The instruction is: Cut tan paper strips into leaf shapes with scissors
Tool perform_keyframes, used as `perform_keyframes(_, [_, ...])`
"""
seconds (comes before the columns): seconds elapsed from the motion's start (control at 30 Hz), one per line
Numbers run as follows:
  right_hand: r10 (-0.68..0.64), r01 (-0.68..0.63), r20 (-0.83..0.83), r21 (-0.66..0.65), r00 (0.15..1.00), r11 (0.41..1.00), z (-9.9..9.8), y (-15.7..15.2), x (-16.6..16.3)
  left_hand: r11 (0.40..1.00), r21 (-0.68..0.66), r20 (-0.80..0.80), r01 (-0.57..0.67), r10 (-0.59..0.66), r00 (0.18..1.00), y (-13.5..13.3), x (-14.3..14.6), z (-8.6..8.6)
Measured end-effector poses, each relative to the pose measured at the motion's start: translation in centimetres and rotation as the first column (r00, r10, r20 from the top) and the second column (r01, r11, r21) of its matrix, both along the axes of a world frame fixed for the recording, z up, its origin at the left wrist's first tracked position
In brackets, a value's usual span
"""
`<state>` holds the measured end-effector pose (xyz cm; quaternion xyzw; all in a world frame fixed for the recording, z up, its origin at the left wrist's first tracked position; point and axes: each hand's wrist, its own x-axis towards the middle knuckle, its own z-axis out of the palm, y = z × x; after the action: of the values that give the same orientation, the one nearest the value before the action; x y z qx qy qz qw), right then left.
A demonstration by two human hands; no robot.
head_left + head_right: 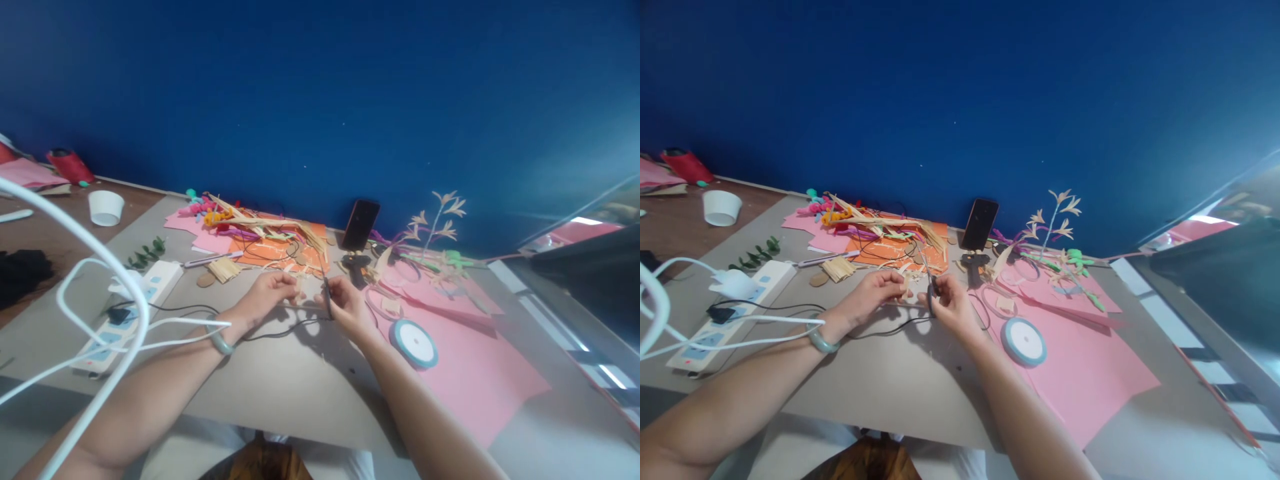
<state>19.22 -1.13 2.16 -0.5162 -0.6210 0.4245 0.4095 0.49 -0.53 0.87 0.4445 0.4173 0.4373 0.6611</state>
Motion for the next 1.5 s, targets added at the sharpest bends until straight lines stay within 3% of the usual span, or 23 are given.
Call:
perform_keyframes(0.2, [0.200, -0.185, 0.340, -0.075, 0.919, 0.980, 0.3, -0.1, 0.7, 0.993, -0.057, 0.112, -0.108, 0.114, 0.987, 0.3, -0.9, 0.9])
perform_keyframes(0.43, [0.252, -0.239, 0.423, -0.085, 0.870, 0.967, 0.2, -0.1, 0.5, 0.961, -0.144, 0.164, -0.236, 0.259, 0.952, 0.6, -1.1, 0.8])
perform_keyframes(0.6, [0.268, -0.236, 0.377, -0.131, 0.886, 0.963, 0.6, -0.4, 0.0, 0.960, -0.158, 0.213, -0.230, 0.261, 0.942, 0.4, -0.9, 1.3])
perform_keyframes(0.83, [0.319, -0.269, 0.228, -0.226, 0.920, 0.936, 0.0, -0.3, 0.2, 0.974, -0.163, 0.141, -0.159, 0.182, 0.973, 0.2, -0.9, 1.2])
perform_keyframes(1.5, [0.308, -0.293, -0.002, -0.324, 0.951, 0.900, -1.0, 0.0, 0.5, 0.972, -0.176, 0.128, -0.154, 0.178, 0.976, 0.3, -0.9, 1.4])
